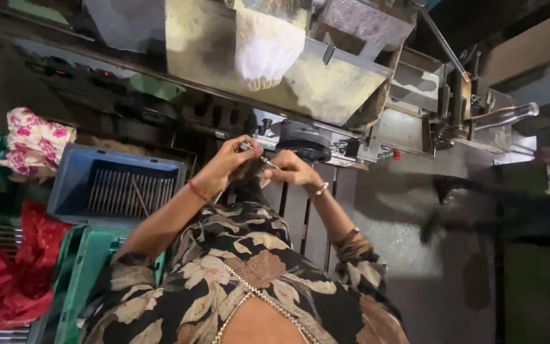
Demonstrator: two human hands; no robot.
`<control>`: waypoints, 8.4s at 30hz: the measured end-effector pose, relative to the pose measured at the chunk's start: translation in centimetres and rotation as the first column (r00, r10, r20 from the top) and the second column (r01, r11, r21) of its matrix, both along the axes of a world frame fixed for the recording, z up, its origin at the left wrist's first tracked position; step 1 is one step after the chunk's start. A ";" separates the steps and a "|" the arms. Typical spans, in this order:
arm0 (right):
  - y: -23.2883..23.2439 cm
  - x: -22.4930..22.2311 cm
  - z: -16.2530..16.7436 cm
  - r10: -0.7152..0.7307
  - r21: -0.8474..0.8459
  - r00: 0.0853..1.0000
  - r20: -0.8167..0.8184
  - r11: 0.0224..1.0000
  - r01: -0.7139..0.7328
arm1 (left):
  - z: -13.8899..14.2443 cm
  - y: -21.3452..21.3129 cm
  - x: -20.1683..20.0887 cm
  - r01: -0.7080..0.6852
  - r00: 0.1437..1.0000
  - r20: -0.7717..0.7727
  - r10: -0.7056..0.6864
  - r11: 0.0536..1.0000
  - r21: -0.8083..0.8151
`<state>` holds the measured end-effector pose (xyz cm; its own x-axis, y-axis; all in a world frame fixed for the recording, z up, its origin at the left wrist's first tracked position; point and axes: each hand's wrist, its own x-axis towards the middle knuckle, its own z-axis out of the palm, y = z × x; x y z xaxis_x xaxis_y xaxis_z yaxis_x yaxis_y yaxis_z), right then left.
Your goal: The person repeatedly picks up small metal rods from a blue tray, holds each rod against a rotating grinding wheel, and then places the rod into a green tray. The cycle of picking, grinding, and placing continues throughout the clip.
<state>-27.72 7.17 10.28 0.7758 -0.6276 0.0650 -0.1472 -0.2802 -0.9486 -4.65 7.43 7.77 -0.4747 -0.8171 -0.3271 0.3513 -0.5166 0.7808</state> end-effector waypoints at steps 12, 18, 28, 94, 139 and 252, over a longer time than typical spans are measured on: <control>-9.6 -7.0 5.2 -0.178 -0.204 0.981 -0.072 0.966 0.161 | 1.0 -13.8 -8.2 0.116 0.991 -0.039 -0.125 0.975 -0.188; -15.7 -14.5 6.2 -0.605 -0.698 0.776 -0.179 0.634 0.333 | 1.8 -26.3 -13.3 0.234 0.962 -0.163 -0.217 0.968 0.091; -31.1 -46.7 3.5 -0.965 -0.837 -0.251 -0.080 -0.072 0.543 | 0.1 -53.2 -21.2 -0.471 0.862 -0.096 0.497 0.857 0.211; -34.7 -53.2 -4.6 -0.915 -0.858 -0.376 -0.148 -0.071 0.509 | -3.4 -65.4 -22.0 -0.758 0.508 -0.361 0.782 0.605 0.244; -13.5 -0.3 -17.4 -0.653 -0.531 0.743 -0.148 0.686 0.497 | -13.8 -9.4 7.2 -0.124 0.122 0.575 0.809 0.587 -0.800; 3.3 11.9 -9.2 -0.783 -0.030 0.578 0.229 0.588 0.808 | -10.2 3.3 4.4 -0.395 0.892 0.033 0.451 0.813 -0.427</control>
<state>-15.80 10.43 1.09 -0.0657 -0.9634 0.2599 -0.2056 -0.2418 -0.9483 -0.28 10.72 -2.41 -0.0290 -0.9989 0.0380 0.3467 0.0257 0.9376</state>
